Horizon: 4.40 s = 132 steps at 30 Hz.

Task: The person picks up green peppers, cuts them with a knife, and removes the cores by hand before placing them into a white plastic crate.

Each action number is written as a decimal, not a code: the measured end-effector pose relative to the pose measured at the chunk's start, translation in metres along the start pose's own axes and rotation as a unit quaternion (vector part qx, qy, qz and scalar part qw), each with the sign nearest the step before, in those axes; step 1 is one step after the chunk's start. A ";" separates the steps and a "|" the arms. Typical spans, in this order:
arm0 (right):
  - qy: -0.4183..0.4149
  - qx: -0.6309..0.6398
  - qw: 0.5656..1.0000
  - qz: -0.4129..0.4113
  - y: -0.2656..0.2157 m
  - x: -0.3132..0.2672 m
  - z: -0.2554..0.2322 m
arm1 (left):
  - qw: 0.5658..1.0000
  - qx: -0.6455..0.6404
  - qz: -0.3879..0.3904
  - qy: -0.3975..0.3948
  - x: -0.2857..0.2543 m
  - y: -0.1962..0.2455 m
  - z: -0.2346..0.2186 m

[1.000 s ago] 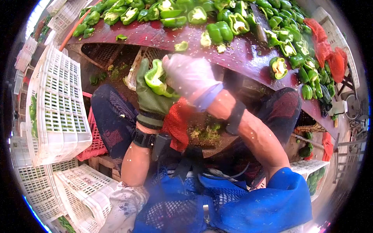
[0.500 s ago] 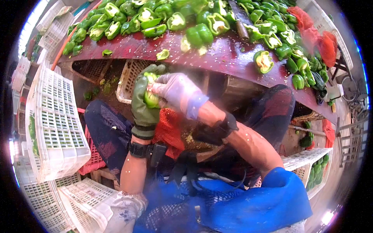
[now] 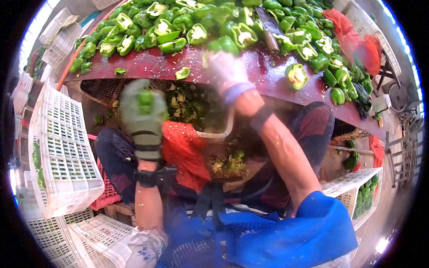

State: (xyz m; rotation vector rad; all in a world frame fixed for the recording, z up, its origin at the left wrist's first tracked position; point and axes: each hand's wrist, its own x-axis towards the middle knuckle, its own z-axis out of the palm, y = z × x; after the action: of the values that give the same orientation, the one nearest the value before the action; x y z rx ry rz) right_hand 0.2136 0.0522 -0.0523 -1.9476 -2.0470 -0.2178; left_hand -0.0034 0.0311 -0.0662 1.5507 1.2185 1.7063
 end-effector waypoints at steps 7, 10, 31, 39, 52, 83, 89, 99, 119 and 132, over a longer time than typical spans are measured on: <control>0.085 0.089 0.992 -0.003 -0.045 0.009 0.040 | 0.990 -0.078 -0.107 -0.041 -0.009 -0.008 0.001; -0.054 0.144 0.985 -0.074 -0.071 0.010 0.036 | 0.970 -0.177 -0.166 -0.019 -0.010 -0.021 -0.003; -0.016 0.501 0.864 0.054 -0.054 -0.025 -0.002 | 0.990 -0.027 0.137 0.024 0.011 0.064 0.021; -0.100 0.752 0.641 0.115 -0.076 0.009 0.015 | 0.978 0.002 0.201 0.048 0.013 0.094 -0.032; -0.192 0.553 0.790 0.184 -0.030 -0.005 0.022 | 0.886 0.387 0.251 0.040 0.136 0.132 -0.407; 0.016 0.459 0.817 -0.350 -0.272 -0.006 -0.113 | 0.923 -0.257 -0.257 -0.129 0.085 0.145 -0.349; -0.092 0.455 0.816 -0.346 -0.262 -0.022 -0.108 | 0.824 -0.420 -0.355 -0.135 0.029 0.141 -0.247; -0.320 0.858 0.402 -0.014 -0.175 -0.048 -0.057 | 0.803 -0.393 -0.398 -0.206 0.000 0.109 -0.178; -0.232 0.565 0.787 -0.086 -0.081 -0.051 -0.059 | 0.834 -0.408 -0.350 -0.126 -0.025 0.067 -0.097; 0.045 0.039 0.964 0.259 0.132 0.022 -0.060 | 0.708 -0.579 -0.382 -0.131 -0.020 0.043 -0.046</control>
State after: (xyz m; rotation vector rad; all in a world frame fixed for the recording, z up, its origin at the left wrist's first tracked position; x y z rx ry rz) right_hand 0.3513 0.0626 -0.0024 -2.2884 -1.4007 -0.0994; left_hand -0.0361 -0.0175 -0.0358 0.3493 0.2953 1.1339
